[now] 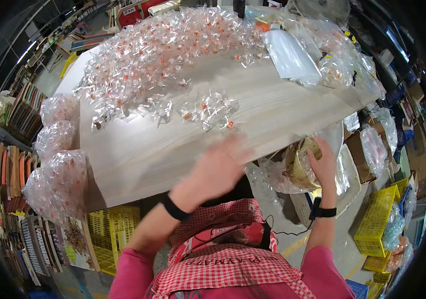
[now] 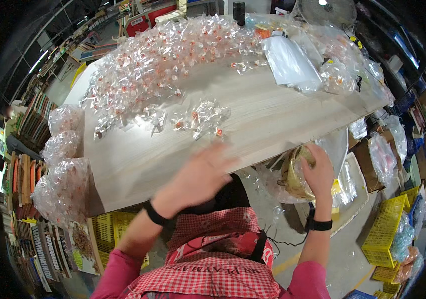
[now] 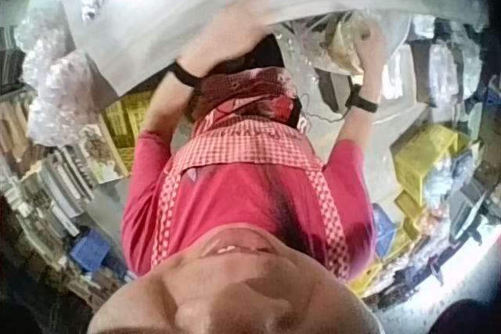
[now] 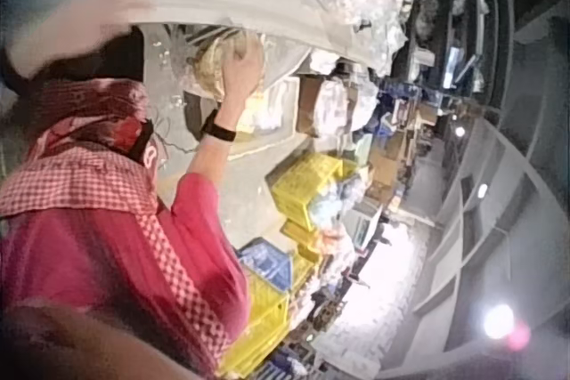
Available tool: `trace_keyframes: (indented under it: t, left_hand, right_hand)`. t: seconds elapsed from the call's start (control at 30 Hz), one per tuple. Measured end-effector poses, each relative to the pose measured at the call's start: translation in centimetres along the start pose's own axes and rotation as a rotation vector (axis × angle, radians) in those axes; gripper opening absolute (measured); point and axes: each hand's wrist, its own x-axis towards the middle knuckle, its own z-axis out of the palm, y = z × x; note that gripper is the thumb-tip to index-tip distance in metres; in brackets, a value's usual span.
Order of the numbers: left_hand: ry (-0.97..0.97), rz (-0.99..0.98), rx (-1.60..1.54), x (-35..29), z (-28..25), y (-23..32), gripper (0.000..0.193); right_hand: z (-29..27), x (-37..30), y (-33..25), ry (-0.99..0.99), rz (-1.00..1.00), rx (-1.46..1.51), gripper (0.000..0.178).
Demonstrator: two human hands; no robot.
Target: Packing small plastic components into individual plastic bags and then into larger bags.
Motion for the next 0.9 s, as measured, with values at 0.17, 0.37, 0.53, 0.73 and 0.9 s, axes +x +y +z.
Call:
trace_keyframes:
  t: [0.17, 0.37, 0.53, 0.73, 0.9]
  left_hand:
    - [0.185, -0.322, 0.156, 1.5, -4.9, -10.5, 0.056]
    - [-0.113, -0.433, 0.062, 1.3, -2.3, -14.3, 0.051]
    - [0.000, -0.379, 0.068, -1.7, -2.3, -12.3, 0.030]
    - [0.107, -0.415, -0.090, -4.4, -2.1, -12.3, 0.030]
    - [0.102, -0.450, -0.216, -4.0, -2.1, -12.7, 0.035]
  right_hand:
    - [3.4, 9.5, -11.8, -0.101, -0.443, 0.386, 0.059]
    - [12.8, 17.2, -17.3, -0.683, -0.400, 0.022, 0.081]
    - [14.2, 16.9, -12.8, -0.372, -0.593, 0.149, 0.067]
    - [12.0, 17.3, -12.2, -0.507, -0.323, 0.318, 0.052]
    - [11.8, 17.3, -14.9, -0.356, -0.348, 0.518, 0.043]
